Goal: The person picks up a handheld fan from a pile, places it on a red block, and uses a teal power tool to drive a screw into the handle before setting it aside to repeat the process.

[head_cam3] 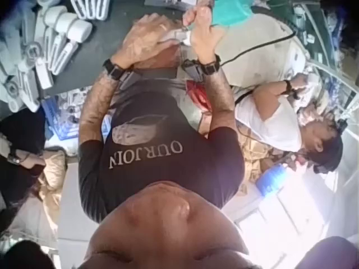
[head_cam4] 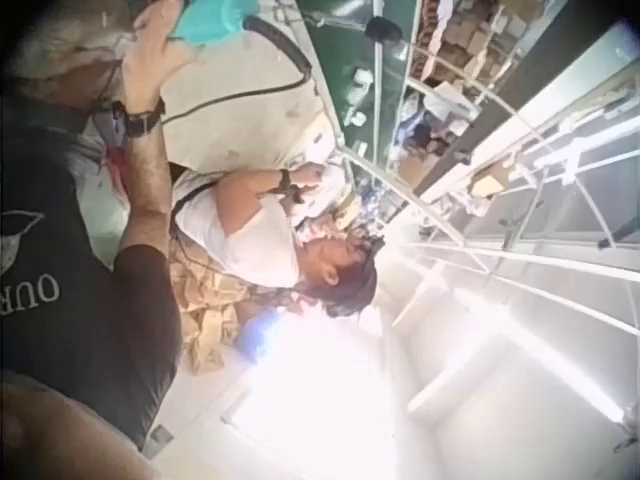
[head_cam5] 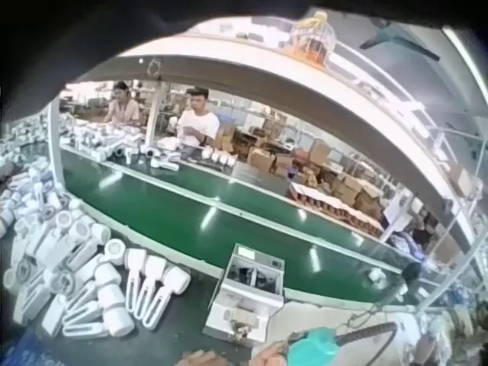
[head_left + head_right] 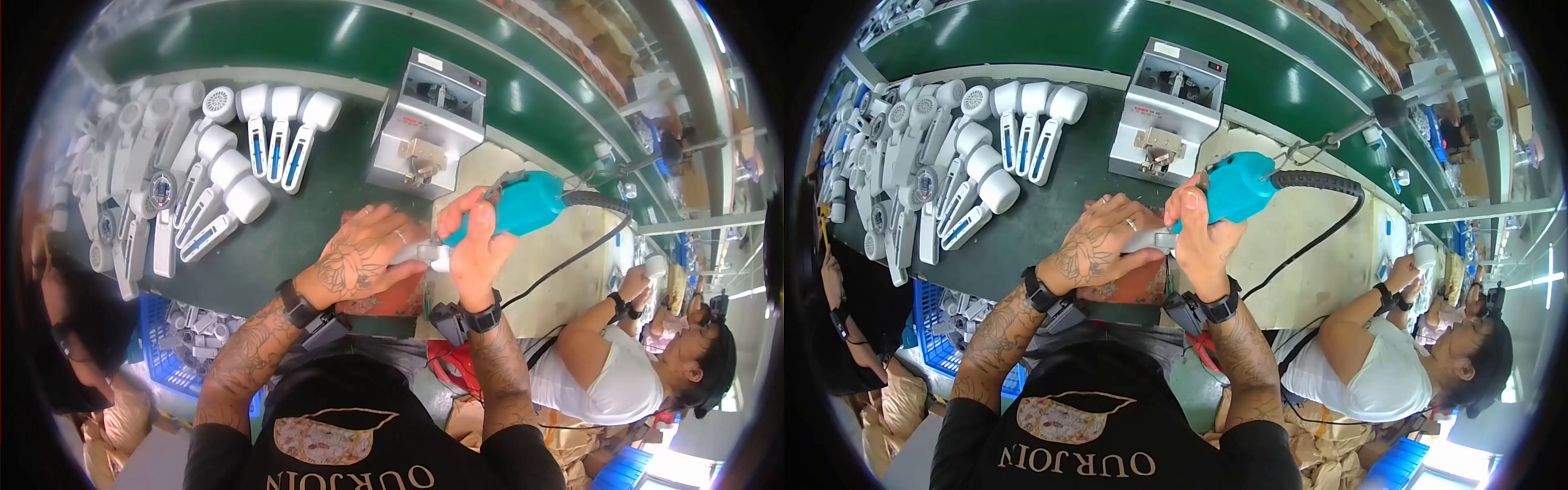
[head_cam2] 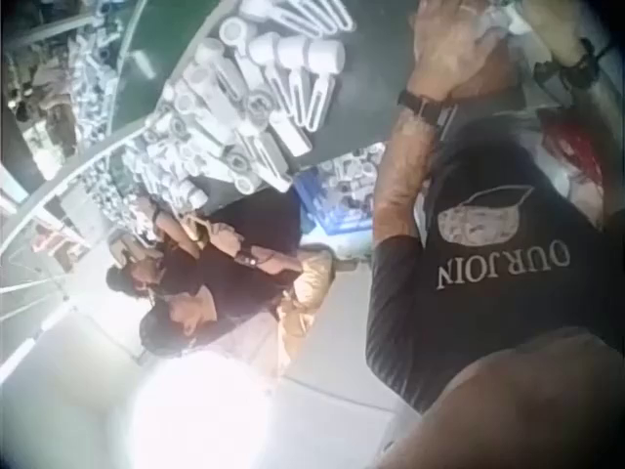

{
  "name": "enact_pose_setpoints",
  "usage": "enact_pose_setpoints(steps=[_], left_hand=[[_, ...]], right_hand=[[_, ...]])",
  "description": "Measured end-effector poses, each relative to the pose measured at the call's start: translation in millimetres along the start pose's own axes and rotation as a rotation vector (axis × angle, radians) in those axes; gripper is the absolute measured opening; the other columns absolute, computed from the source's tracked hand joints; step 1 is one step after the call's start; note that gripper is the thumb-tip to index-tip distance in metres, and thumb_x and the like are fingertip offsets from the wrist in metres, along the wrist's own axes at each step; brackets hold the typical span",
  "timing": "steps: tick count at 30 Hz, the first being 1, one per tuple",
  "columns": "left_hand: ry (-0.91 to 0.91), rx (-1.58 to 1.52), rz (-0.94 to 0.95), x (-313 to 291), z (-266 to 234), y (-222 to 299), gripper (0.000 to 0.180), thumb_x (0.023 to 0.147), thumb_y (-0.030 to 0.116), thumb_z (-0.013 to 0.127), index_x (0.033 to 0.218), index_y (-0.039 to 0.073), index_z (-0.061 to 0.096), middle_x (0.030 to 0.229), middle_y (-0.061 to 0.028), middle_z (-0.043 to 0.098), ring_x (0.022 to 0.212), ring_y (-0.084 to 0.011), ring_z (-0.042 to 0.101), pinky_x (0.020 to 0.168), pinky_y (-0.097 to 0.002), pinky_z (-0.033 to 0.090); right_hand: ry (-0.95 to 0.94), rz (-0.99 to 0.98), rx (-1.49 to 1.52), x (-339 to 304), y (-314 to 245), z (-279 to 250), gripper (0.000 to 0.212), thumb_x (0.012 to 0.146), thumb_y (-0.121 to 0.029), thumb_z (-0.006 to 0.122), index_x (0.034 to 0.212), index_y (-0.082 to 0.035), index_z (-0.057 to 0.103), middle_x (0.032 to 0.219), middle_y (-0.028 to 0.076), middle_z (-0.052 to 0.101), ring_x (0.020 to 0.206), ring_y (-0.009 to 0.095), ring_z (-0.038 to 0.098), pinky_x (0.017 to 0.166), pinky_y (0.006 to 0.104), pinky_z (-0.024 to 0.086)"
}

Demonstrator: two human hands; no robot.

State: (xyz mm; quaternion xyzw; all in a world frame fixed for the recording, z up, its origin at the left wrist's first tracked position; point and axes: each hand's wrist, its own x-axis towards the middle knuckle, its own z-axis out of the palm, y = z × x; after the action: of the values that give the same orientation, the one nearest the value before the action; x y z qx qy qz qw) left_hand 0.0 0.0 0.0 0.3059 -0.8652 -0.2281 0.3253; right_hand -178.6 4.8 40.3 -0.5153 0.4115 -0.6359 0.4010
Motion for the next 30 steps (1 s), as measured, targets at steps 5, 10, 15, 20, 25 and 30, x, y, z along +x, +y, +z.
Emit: enact_pose_setpoints(steps=[5, 10, 15, 20, 25, 30], left_hand=[[-0.006, 0.052, -0.001, 0, -3, -4, 0.044, 0.092, 0.036, 0.072, 0.127, 0.009, 0.064, 0.114, -0.0114, 0.064, 0.109, -0.0325, 0.059, 0.098, -0.0476, 0.046], [-0.014, 0.009, -0.027, -1, 0, -3, 0.045, 0.092, 0.037, 0.072, 0.126, 0.009, 0.065, 0.114, -0.0111, 0.064, 0.110, -0.0329, 0.059, 0.103, -0.0489, 0.046], [-0.058, -0.053, -0.054, -1, 1, -4, 0.045, 0.091, 0.038, 0.072, 0.125, 0.009, 0.065, 0.115, -0.0119, 0.065, 0.113, -0.0335, 0.060, 0.107, -0.0514, 0.045], [-0.063, -0.055, -0.073, -4, -4, -1, 0.044, 0.090, 0.035, 0.072, 0.124, 0.007, 0.066, 0.117, -0.0125, 0.066, 0.114, -0.0342, 0.060, 0.105, -0.0515, 0.046], [-0.023, -0.065, -0.029, -3, -6, 3, 0.041, 0.089, 0.030, 0.070, 0.122, 0.007, 0.066, 0.115, -0.0132, 0.066, 0.113, -0.0350, 0.060, 0.104, -0.0508, 0.046], [-0.017, -0.062, -0.008, -6, -2, 0, 0.038, 0.087, 0.025, 0.069, 0.121, 0.006, 0.066, 0.112, -0.0134, 0.065, 0.108, -0.0354, 0.059, 0.099, -0.0493, 0.047]], right_hand=[[0.019, -0.030, 0.010, -2, 9, 5, 0.043, 0.106, -0.040, 0.062, 0.099, 0.001, 0.053, 0.073, 0.008, 0.055, 0.063, 0.019, 0.055, 0.059, 0.0342, 0.048], [0.066, 0.020, -0.009, -2, 2, 6, 0.041, 0.107, -0.040, 0.060, 0.102, 0.001, 0.054, 0.072, 0.007, 0.056, 0.064, 0.018, 0.057, 0.059, 0.0334, 0.048], [0.058, 0.023, -0.106, 16, -13, 9, 0.038, 0.109, -0.037, 0.057, 0.108, 0.001, 0.057, 0.072, 0.006, 0.057, 0.064, 0.017, 0.058, 0.059, 0.0317, 0.047], [0.112, -0.209, -0.142, 65, -5, 40, 0.034, 0.109, -0.033, 0.055, 0.107, 0.001, 0.060, 0.071, 0.005, 0.059, 0.062, 0.015, 0.059, 0.057, 0.0294, 0.047], [0.098, -0.222, -0.084, 76, 14, 44, 0.032, 0.108, -0.032, 0.059, 0.102, -0.001, 0.061, 0.070, 0.005, 0.061, 0.061, 0.015, 0.060, 0.057, 0.0292, 0.047], [0.071, -0.124, -0.039, 65, 11, 42, 0.034, 0.107, -0.033, 0.060, 0.102, 0.000, 0.059, 0.070, 0.006, 0.059, 0.061, 0.016, 0.059, 0.056, 0.0300, 0.047]])
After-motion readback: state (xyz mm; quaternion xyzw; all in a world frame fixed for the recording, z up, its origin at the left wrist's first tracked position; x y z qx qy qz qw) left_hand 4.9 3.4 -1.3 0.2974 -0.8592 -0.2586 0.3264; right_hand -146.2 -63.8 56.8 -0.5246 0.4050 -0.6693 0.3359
